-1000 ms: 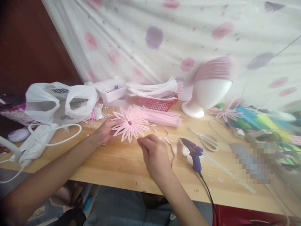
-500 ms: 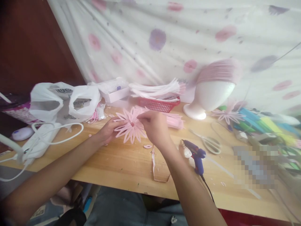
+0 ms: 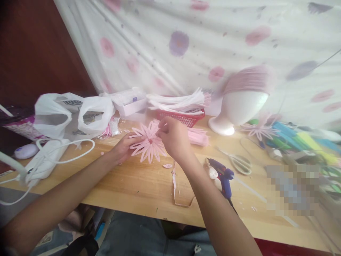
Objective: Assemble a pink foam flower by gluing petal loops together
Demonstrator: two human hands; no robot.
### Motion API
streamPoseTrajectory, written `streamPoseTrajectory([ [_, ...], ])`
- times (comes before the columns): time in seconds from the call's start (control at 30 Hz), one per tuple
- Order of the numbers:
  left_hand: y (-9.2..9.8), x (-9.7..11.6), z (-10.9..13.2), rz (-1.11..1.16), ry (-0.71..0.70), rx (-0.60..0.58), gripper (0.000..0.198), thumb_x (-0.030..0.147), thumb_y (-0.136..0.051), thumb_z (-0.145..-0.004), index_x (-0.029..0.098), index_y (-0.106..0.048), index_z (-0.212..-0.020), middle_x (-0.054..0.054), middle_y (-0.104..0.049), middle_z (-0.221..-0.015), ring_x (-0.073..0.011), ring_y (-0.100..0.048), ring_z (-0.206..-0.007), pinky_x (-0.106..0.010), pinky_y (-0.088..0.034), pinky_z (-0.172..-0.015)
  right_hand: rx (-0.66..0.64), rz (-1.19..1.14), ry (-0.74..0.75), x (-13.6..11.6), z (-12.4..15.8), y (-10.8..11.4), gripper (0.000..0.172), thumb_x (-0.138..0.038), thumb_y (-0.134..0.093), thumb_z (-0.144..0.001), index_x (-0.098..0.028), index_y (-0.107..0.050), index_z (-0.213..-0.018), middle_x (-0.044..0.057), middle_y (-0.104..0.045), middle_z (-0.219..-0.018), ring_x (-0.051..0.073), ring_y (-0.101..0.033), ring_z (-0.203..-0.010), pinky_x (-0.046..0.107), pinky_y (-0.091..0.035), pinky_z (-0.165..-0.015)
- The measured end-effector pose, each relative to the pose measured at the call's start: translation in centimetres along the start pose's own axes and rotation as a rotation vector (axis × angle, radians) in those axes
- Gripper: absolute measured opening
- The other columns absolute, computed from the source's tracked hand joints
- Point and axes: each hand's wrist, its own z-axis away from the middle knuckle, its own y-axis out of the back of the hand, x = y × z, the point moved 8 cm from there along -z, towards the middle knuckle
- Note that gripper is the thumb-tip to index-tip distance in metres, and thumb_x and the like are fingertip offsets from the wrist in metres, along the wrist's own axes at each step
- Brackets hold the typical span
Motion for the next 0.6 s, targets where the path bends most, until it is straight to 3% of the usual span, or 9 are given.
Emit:
streamPoseTrajectory([
  [0.2, 0.03, -0.13, 0.03, 0.007, 0.017, 0.002, 0.033, 0.026, -0.095, -0.052, 0.012, -0.075, -0.075, -0.007, -0.074, -0.070, -0.0255, -0.075, -0.078, -0.031, -0.055, -0.070, -0.054, 0.073, -0.023, -0.15, -0.44, -0.19, 0.017, -0.012, -0.072, -0.071, -0.021, -0.058, -0.070, -0.003, -0.068, -0.068, 0.014, -0.061, -0.065, 0.028, -0.040, -0.066],
  [0.6, -0.01, -0.24, -0.01, 0.024, 0.031, -0.002, 0.034, 0.026, -0.096, -0.048, 0.013, -0.074, -0.071, -0.006, -0.075, -0.070, -0.0282, -0.076, -0.086, -0.033, -0.058, -0.076, 0.042, 0.183, 0.059, -0.15, -0.79, -0.28, 0.018, -0.009, -0.075, -0.071, -0.019, -0.060, -0.066, -0.003, -0.067, -0.068, 0.014, -0.058, -0.067, 0.028, -0.037, -0.062],
])
